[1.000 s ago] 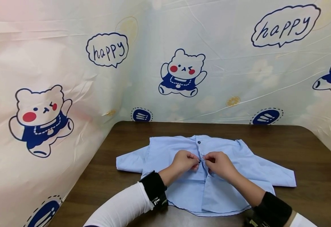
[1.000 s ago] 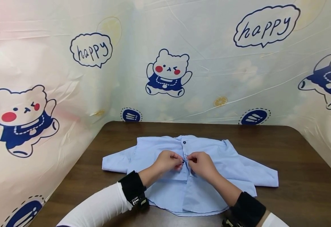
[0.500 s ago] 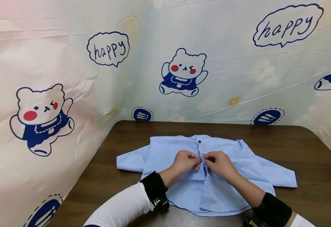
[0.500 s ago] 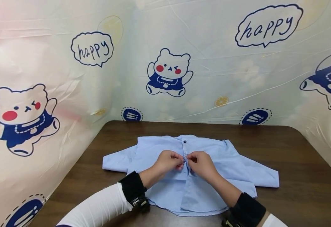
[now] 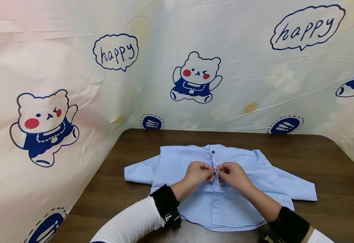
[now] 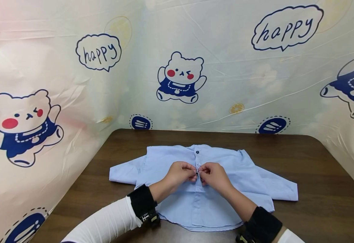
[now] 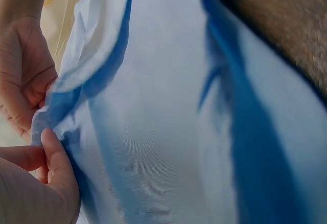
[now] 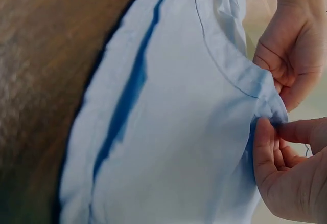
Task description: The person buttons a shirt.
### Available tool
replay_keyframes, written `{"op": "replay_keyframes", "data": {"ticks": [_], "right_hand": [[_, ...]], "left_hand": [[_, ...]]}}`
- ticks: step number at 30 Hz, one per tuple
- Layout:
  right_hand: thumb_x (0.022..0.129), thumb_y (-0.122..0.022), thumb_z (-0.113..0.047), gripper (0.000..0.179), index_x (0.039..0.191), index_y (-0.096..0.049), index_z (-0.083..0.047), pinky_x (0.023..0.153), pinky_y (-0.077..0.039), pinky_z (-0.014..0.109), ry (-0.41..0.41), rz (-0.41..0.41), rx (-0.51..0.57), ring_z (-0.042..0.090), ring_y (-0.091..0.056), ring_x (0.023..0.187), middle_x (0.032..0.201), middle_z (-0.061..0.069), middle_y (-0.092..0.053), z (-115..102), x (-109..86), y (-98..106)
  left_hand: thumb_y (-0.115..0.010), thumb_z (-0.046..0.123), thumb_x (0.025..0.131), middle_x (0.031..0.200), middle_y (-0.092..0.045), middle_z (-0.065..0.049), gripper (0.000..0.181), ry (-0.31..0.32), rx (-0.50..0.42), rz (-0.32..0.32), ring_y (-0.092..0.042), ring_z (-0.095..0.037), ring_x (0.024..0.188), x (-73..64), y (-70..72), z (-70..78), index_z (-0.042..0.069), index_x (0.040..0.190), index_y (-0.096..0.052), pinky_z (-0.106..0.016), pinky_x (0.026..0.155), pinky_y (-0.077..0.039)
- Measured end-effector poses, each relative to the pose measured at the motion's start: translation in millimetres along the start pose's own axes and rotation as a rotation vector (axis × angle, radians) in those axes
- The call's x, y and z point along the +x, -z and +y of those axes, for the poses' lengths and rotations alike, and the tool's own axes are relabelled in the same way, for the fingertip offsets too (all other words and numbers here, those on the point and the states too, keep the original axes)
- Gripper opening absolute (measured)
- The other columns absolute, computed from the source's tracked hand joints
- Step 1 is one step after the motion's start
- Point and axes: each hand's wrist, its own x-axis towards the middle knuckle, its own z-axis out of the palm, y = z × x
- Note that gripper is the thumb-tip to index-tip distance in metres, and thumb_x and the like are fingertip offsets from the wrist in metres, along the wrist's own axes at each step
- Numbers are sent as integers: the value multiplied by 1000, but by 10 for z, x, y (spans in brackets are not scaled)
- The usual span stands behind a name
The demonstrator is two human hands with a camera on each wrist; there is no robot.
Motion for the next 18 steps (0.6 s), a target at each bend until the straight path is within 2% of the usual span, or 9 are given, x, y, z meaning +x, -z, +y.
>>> {"op": "replay_keyframes", "data": {"ticks": [7, 10, 18], "right_hand": [[90, -66, -2, 3, 90, -67, 1, 57, -52, 27, -4, 28, -63, 17, -59, 60, 71, 4, -61, 30, 20, -35], [90, -67, -3, 4, 89, -67, 1, 56, -51, 27, -3, 29, -79, 16, -58, 59, 70, 4, -61, 20, 19, -35], [91, -66, -6, 6, 88, -70, -2, 53, -47, 27, 5, 34, -152, 16, -54, 55, 66, 2, -59, 3, 27, -22]], "left_hand": [[-68, 4, 89, 76, -68, -10, 10, -12, -45, 22, -65, -12, 60, -23, -23, -9, -6, 89, -71, -29, 64, -58], [-71, 5, 87, 75, -69, -8, 9, -28, -2, 36, -65, -12, 59, -32, -21, -6, -4, 86, -72, -28, 63, -57], [-69, 3, 86, 72, -67, -5, 8, -62, 141, 51, -67, -12, 61, -32, -13, 7, 1, 79, -70, -27, 64, -56]]}}
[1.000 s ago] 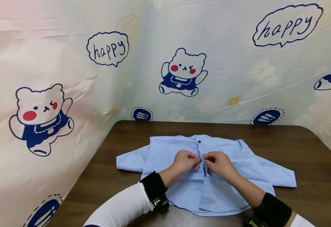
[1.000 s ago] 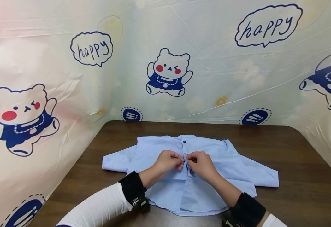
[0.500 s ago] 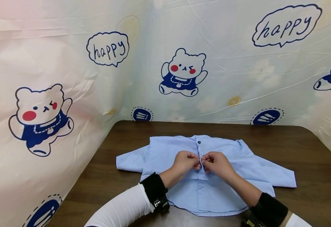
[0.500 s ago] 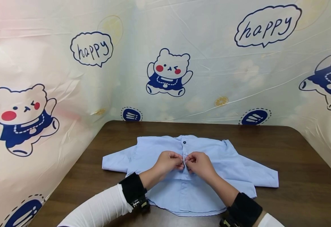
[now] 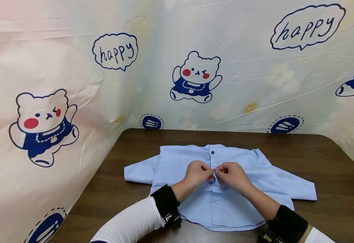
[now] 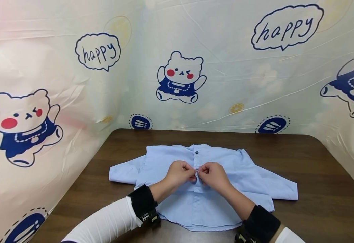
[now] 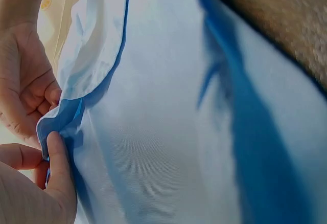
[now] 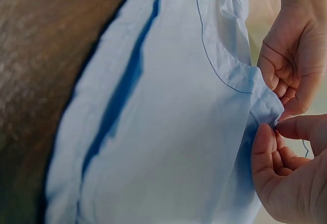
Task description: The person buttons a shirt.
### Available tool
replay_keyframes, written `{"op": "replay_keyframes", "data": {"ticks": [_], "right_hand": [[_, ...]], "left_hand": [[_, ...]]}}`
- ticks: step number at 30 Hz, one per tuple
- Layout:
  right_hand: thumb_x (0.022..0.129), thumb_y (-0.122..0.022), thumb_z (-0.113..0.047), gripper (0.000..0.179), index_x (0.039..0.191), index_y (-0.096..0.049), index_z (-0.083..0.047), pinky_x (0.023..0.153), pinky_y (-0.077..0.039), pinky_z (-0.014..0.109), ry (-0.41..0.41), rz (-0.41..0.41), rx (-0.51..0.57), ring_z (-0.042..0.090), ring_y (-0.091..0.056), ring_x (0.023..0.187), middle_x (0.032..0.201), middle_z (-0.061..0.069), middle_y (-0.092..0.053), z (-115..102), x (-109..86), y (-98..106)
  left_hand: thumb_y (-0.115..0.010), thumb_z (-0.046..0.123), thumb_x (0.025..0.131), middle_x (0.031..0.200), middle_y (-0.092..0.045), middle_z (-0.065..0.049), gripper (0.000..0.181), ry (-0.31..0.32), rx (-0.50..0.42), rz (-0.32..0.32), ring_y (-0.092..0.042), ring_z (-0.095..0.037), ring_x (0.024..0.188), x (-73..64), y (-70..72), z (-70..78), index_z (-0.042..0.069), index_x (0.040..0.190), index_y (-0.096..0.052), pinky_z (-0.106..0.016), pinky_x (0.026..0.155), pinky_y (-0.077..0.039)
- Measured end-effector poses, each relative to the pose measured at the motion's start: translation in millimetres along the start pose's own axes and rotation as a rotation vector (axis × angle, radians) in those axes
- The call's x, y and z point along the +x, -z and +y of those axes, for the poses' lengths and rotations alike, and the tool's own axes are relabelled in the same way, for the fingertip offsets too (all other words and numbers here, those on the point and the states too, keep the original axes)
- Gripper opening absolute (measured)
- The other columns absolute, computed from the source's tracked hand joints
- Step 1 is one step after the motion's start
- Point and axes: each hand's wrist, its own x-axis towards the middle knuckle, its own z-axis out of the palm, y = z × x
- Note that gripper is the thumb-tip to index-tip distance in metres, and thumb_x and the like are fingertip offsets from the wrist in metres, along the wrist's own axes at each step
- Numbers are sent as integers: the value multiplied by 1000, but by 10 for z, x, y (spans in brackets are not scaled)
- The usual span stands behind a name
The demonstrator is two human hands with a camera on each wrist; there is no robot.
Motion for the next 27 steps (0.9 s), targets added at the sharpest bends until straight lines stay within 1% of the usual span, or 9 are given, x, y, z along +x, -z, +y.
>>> {"op": "replay_keyframes", "data": {"ticks": [6, 10, 13, 17, 20, 22, 25, 26, 27], "right_hand": [[91, -65, -5, 6, 88, -70, -2, 52, -47, 26, 56, 5, -48, 14, -53, 55, 67, 1, -59, -12, 10, 13], [91, -64, -3, 7, 87, -69, -1, 51, -47, 26, 58, 2, -25, 14, -54, 56, 66, 1, -58, -8, 24, 42], [93, -62, -4, 9, 88, -68, 1, 54, -49, 27, 13, -22, 52, 15, -55, 59, 67, 3, -58, -1, 38, 77], [95, -60, -5, 13, 93, -67, 6, 58, -51, 27, -72, -66, 204, 15, -55, 64, 71, 5, -59, 15, 48, 108], [96, -59, -6, 17, 97, -67, 9, 58, -51, 25, -122, -108, 305, 15, -55, 65, 74, 5, -61, 35, 52, 124], [96, -58, -6, 18, 99, -67, 9, 57, -50, 24, -143, -135, 348, 14, -55, 64, 74, 5, -61, 49, 59, 134], [97, -58, -6, 17, 98, -67, 9, 58, -51, 24, -123, -171, 332, 14, -55, 65, 75, 5, -61, 60, 64, 157], [96, -59, -6, 16, 97, -67, 8, 58, -51, 26, -98, -172, 295, 15, -55, 65, 74, 5, -61, 62, 64, 175], [96, -60, -7, 15, 98, -67, 7, 59, -51, 27, -59, -172, 233, 16, -56, 65, 75, 5, -61, 64, 63, 202]], "left_hand": [[-70, -1, 84, 69, -65, -3, 11, -44, 68, 6, -67, -13, 62, 11, -6, 6, 1, 74, -68, -25, 61, -55], [-71, -1, 83, 65, -66, -2, 11, -92, 106, -5, -67, -12, 61, 32, 0, 8, 2, 72, -68, -22, 58, -53], [-71, 1, 83, 62, -66, 0, 12, -130, 136, -20, -66, -10, 59, 52, 17, 13, 3, 71, -69, -21, 59, -51], [-73, 4, 83, 59, -65, 2, 14, -175, 212, -48, -64, -8, 56, 86, 49, 20, 5, 70, -71, -19, 58, -50], [-74, 5, 84, 59, -64, 2, 14, -186, 260, -73, -62, -7, 54, 115, 64, 15, 5, 70, -72, -20, 55, -49], [-74, 6, 84, 59, -63, 3, 14, -180, 273, -89, -61, -7, 54, 129, 74, 14, 6, 71, -71, -20, 53, -48], [-75, 8, 84, 59, -63, 3, 12, -196, 313, -116, -59, -7, 54, 148, 132, 24, 7, 72, -72, -21, 53, -48], [-76, 10, 83, 59, -62, 4, 12, -218, 347, -121, -58, -7, 54, 159, 172, 28, 8, 72, -72, -21, 53, -47], [-77, 11, 82, 60, -62, 4, 11, -244, 396, -122, -57, -7, 55, 170, 224, 31, 8, 73, -72, -21, 54, -47]]}}
